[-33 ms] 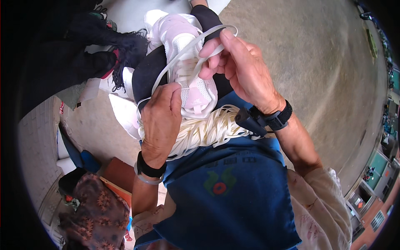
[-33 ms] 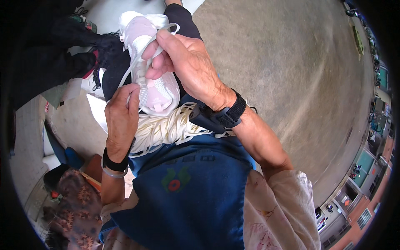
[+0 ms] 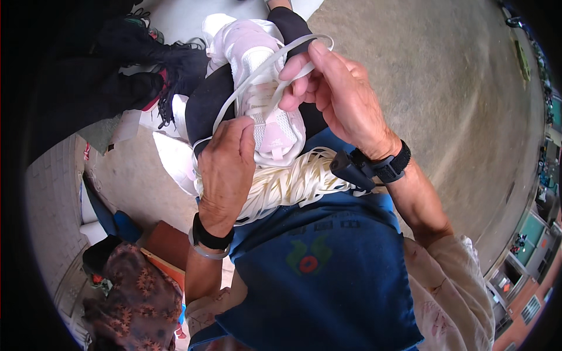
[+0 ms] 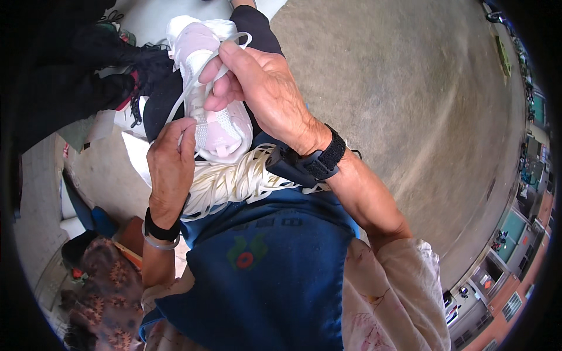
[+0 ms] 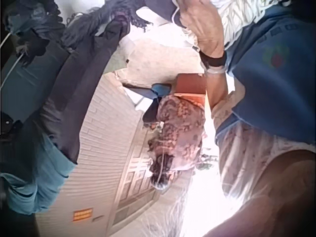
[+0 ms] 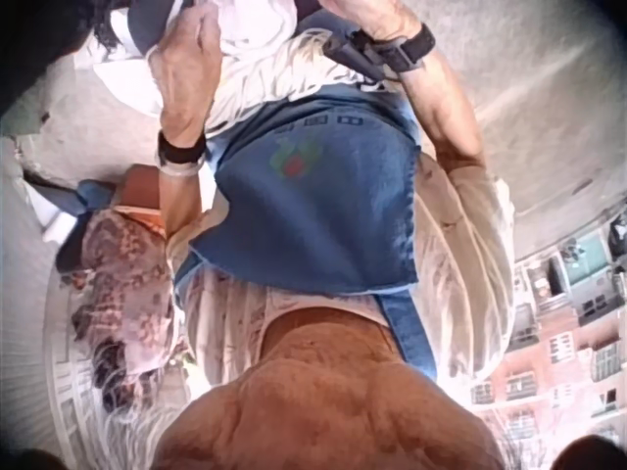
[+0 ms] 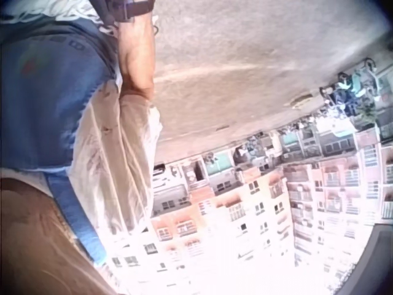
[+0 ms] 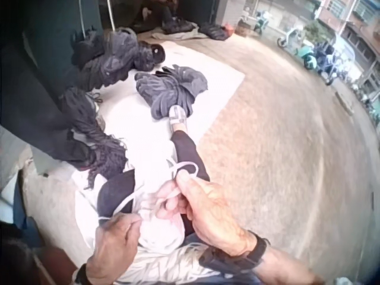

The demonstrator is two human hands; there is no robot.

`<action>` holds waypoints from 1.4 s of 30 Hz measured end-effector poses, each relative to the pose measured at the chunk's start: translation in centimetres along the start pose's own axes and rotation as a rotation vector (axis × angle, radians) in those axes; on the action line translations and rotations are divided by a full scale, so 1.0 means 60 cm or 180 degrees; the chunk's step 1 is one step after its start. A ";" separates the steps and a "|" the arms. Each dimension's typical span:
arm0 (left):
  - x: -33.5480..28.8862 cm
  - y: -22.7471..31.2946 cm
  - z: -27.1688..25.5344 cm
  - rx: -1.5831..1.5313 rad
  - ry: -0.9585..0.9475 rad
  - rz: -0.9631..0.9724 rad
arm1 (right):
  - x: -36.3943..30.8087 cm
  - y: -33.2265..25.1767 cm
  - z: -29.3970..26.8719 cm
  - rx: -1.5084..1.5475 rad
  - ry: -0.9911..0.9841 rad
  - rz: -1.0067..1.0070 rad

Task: The person is lacing white and pink athletic shoes while sitting on the floor outside.

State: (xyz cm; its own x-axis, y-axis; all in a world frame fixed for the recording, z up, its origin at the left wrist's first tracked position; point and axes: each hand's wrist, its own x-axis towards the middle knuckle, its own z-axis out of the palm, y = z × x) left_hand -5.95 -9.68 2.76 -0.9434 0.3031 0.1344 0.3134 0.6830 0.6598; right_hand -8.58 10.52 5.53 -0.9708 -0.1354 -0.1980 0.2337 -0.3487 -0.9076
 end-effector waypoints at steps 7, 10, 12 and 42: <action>0.002 -0.001 -0.002 0.0236 -0.0210 0.0236 | 0.003 0.001 0.002 0.0049 0.0029 0.0076; 0.001 -0.006 0.003 -0.0106 -0.0214 -0.0172 | 0.005 0.001 0.008 -0.0087 0.0030 0.0039; 0.000 -0.007 0.008 -0.0383 -0.0210 -0.0396 | 0.008 0.002 0.009 -0.0187 -0.0027 -0.0047; -0.003 0.001 0.024 -0.0303 0.0038 0.0059 | 0.001 0.011 0.069 -0.1319 -0.0929 -0.1345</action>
State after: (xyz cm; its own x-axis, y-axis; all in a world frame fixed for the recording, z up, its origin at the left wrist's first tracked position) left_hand -5.59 -8.74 1.68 -0.9390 0.3066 0.1557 0.3195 0.6110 0.7243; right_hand -8.27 6.45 6.41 -0.9063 -0.3314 0.2622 -0.2609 -0.0491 -0.9641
